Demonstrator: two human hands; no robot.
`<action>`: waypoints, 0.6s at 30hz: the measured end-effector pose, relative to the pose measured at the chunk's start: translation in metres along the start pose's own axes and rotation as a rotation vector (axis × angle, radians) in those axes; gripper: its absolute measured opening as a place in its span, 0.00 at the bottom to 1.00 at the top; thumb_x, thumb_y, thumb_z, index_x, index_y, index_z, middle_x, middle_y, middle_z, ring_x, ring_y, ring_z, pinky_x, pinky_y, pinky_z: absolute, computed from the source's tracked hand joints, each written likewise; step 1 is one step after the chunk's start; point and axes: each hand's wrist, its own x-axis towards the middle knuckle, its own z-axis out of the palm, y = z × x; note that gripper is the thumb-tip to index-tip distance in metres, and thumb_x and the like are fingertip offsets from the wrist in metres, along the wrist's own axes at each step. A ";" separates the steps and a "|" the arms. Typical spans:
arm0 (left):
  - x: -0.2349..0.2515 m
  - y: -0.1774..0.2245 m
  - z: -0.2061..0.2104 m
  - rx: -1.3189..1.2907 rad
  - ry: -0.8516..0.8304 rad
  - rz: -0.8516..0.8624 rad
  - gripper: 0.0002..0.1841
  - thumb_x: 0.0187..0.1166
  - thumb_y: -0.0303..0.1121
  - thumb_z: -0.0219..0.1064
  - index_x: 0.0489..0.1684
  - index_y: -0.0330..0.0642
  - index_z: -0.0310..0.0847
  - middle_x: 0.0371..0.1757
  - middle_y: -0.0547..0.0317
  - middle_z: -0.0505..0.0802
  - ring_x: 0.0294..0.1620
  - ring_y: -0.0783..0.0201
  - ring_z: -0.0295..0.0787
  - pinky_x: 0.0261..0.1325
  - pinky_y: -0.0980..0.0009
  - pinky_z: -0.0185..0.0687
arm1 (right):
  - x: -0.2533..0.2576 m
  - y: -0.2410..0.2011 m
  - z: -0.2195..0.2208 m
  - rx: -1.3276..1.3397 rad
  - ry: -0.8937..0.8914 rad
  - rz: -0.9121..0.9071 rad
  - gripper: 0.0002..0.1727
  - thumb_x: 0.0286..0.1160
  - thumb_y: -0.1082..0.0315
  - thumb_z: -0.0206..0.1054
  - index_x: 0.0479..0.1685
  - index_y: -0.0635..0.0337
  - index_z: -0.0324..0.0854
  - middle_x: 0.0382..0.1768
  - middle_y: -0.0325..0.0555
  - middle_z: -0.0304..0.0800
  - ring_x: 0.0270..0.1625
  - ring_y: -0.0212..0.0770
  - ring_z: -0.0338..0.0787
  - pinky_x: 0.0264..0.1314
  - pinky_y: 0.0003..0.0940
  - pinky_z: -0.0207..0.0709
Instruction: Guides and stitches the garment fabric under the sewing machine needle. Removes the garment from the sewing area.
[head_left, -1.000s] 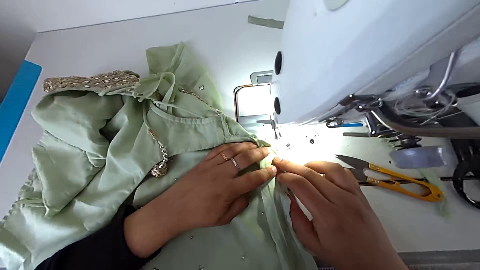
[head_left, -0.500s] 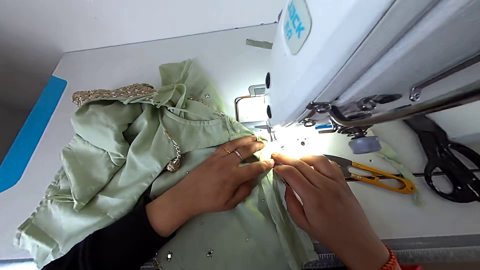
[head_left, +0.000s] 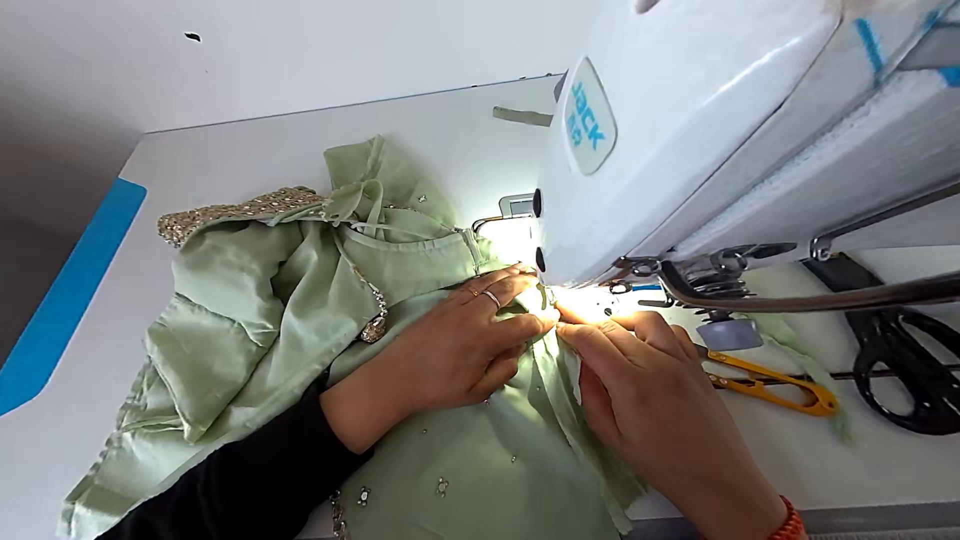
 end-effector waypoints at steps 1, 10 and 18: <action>0.000 0.000 0.000 -0.006 -0.006 -0.004 0.21 0.80 0.38 0.53 0.61 0.50 0.90 0.66 0.48 0.90 0.81 0.50 0.76 0.85 0.55 0.67 | 0.000 0.000 0.000 0.004 0.001 0.005 0.21 0.79 0.63 0.48 0.49 0.49 0.92 0.58 0.35 0.95 0.53 0.45 0.88 0.52 0.44 0.73; 0.005 -0.002 0.000 -0.030 -0.011 -0.006 0.21 0.78 0.37 0.54 0.62 0.48 0.90 0.65 0.47 0.90 0.80 0.48 0.76 0.84 0.55 0.66 | -0.001 0.000 -0.001 -0.008 -0.002 0.023 0.22 0.79 0.63 0.48 0.52 0.50 0.92 0.59 0.38 0.95 0.55 0.49 0.88 0.51 0.47 0.73; 0.007 -0.012 -0.004 -0.068 -0.050 0.040 0.21 0.80 0.37 0.54 0.62 0.47 0.90 0.66 0.46 0.89 0.80 0.51 0.77 0.85 0.60 0.66 | -0.001 -0.001 -0.001 0.003 0.002 0.017 0.22 0.78 0.63 0.50 0.51 0.49 0.93 0.58 0.37 0.95 0.55 0.50 0.86 0.49 0.45 0.70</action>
